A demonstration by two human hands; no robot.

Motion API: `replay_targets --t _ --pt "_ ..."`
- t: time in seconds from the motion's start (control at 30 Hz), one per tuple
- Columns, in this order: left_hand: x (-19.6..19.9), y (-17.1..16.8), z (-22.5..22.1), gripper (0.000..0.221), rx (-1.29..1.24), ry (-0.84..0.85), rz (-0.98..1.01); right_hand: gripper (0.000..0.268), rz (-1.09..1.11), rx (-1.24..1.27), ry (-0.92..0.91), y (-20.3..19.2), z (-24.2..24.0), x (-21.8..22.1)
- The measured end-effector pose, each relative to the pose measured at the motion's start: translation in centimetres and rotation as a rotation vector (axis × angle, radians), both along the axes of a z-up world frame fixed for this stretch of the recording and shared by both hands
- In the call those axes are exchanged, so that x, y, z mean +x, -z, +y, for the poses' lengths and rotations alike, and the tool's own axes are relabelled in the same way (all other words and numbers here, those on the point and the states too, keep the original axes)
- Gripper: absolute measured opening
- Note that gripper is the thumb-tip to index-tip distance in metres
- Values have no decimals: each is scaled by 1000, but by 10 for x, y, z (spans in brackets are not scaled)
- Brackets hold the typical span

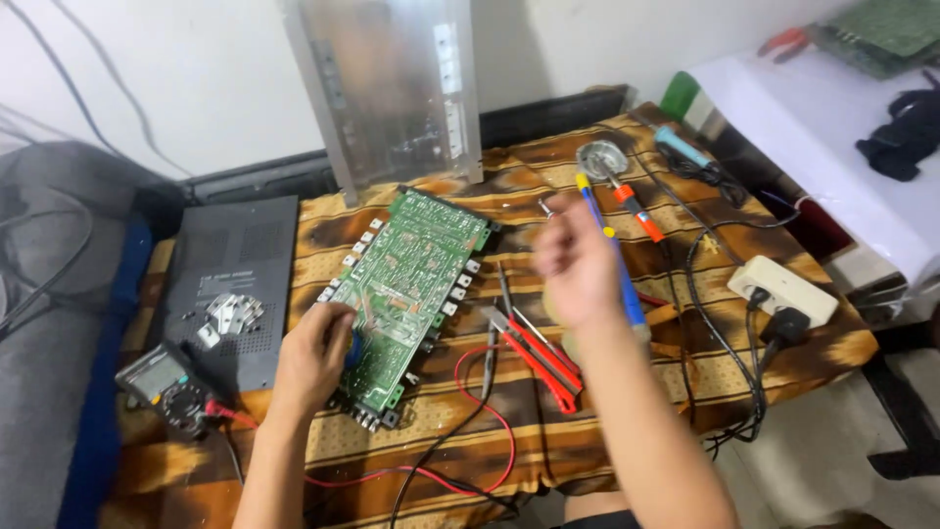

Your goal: Probing a circuit board with a multimeter and soldering components to repair it

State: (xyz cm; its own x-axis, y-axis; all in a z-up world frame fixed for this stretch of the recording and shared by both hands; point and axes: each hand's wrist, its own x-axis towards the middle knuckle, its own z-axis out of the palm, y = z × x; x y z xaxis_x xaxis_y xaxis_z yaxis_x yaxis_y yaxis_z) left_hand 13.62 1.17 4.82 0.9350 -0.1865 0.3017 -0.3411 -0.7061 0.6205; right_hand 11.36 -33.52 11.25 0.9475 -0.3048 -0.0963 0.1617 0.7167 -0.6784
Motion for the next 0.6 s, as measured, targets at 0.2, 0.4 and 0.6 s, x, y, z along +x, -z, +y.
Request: replay_targets --t 0.2,0.4,0.6 --pt "-51 -18 11 10 -334 -338 -325 48 177 716 324 39 -149 37" --pt "-110 22 -6 15 -441 -604 -218 24 27 1025 158 180 -243 103" --pt "-129 46 -24 9 -412 -436 -310 74 373 923 379 150 -230 97"
